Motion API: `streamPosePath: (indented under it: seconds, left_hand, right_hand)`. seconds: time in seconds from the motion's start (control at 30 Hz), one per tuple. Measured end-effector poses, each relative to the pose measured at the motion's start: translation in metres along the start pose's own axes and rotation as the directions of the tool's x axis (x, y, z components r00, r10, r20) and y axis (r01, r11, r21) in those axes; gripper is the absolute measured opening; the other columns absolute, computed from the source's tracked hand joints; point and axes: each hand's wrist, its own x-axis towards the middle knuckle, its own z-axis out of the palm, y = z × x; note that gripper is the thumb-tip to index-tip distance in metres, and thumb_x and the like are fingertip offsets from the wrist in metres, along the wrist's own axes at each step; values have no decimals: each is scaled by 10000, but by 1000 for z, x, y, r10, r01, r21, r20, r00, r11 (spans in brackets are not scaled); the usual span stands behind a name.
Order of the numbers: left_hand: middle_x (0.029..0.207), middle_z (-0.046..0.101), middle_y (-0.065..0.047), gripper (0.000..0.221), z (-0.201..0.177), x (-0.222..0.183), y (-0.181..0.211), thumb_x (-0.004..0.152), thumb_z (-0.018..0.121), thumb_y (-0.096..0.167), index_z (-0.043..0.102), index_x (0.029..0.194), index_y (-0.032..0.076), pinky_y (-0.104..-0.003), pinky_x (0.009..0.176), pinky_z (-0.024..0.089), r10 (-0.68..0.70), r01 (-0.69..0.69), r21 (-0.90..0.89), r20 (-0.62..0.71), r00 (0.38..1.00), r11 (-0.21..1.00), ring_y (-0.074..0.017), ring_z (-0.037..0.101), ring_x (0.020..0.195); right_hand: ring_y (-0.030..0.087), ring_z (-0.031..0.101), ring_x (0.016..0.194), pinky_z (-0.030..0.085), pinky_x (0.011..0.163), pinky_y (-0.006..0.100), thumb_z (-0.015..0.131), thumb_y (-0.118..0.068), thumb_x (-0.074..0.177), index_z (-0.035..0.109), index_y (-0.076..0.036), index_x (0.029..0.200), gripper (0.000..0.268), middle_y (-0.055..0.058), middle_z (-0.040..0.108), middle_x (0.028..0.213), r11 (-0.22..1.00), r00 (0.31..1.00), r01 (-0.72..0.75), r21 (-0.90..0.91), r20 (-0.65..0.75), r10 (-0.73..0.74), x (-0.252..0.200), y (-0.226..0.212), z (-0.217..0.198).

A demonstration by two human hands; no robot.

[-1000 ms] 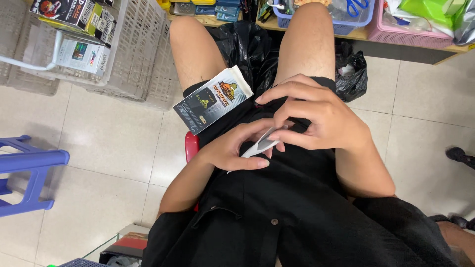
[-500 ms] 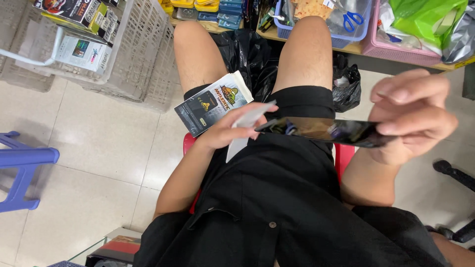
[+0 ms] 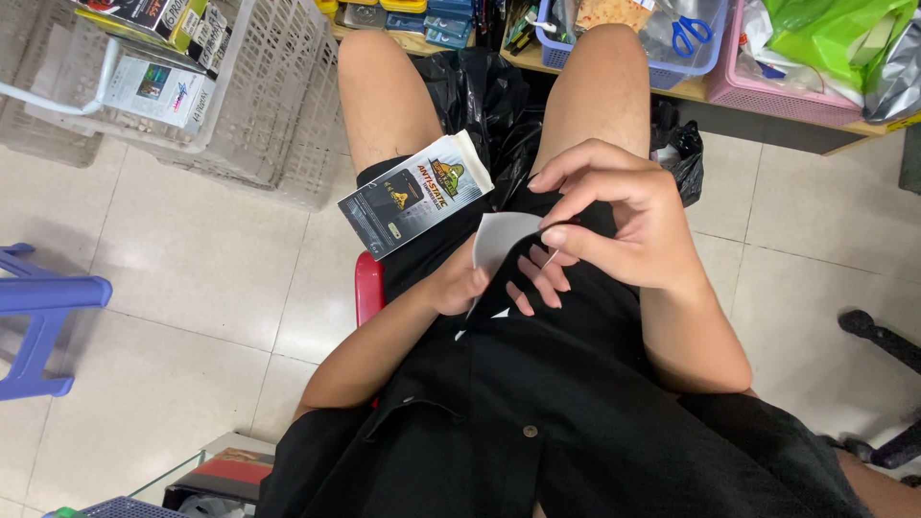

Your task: The person removes a screen protector from its packaging, peels off its protective backing, and holds the screen protector.

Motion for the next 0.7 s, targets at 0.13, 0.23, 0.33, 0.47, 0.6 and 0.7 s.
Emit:
streamPosePath:
  seconds: [0.13, 0.23, 0.33, 0.47, 0.6, 0.7]
  left_hand:
    - [1326, 665, -173, 1132, -8, 0, 5, 829, 598, 863, 472, 1479, -55, -359, 856, 650, 44, -44, -12, -20, 999, 999, -245, 738, 1112]
    - [1294, 652, -200, 1036, -11, -2, 3, 887, 664, 776, 489, 1430, -89, -370, 774, 639, 46, -45, 22, -29, 999, 999, -254, 721, 980]
    - [1258, 639, -198, 1085, -13, -6, 2, 888, 630, 788, 426, 1494, -88, -405, 805, 629, 68, -80, -84, -137, 988, 993, -253, 715, 950]
    - [1371, 585, -146, 969, -14, 5, 7, 993, 411, 730, 335, 1606, -16, -381, 1005, 536, 59, -267, -598, -344, 937, 756, -232, 642, 1161]
    - [1591, 508, -110, 846, -26, 8, 5, 1062, 280, 672, 347, 1610, 32, -395, 1160, 475, 213, -431, -454, -455, 865, 780, -241, 569, 1330]
    - [1530, 569, -107, 756, -28, 7, 0, 1080, 302, 624, 445, 1548, 48, -371, 1098, 492, 235, -446, -398, -475, 848, 802, -220, 597, 1284]
  right_hand:
    - [189, 726, 921, 597, 755, 266, 801, -35, 868, 738, -17, 906, 75, 136, 719, 1089, 983, 984, -179, -40, -12, 178, 2, 3, 4]
    - [194, 727, 1002, 575, 877, 278, 805, -123, 931, 738, -28, 991, 130, 133, 720, 1171, 985, 994, -106, -136, -28, 103, 7, 1, 10]
    - [248, 592, 1248, 519, 997, 348, 737, -395, 969, 625, 11, 1239, 500, 162, 554, 1391, 968, 991, 70, -242, -97, -96, 17, -5, 25]
    - [316, 461, 1408, 395, 1145, 461, 687, -600, 956, 645, -174, 1377, 601, 138, 442, 1557, 864, 951, 306, -401, 175, -255, 9, 18, 46]
    - [332, 331, 1445, 212, 1185, 546, 693, -678, 952, 690, -353, 1406, 558, 91, 446, 1581, 662, 828, 529, -531, 494, -265, 1, 35, 75]
    - [312, 314, 1449, 202, 1185, 534, 624, -717, 992, 709, -394, 1404, 529, 74, 441, 1596, 623, 830, 533, -573, 498, -252, -4, 45, 76]
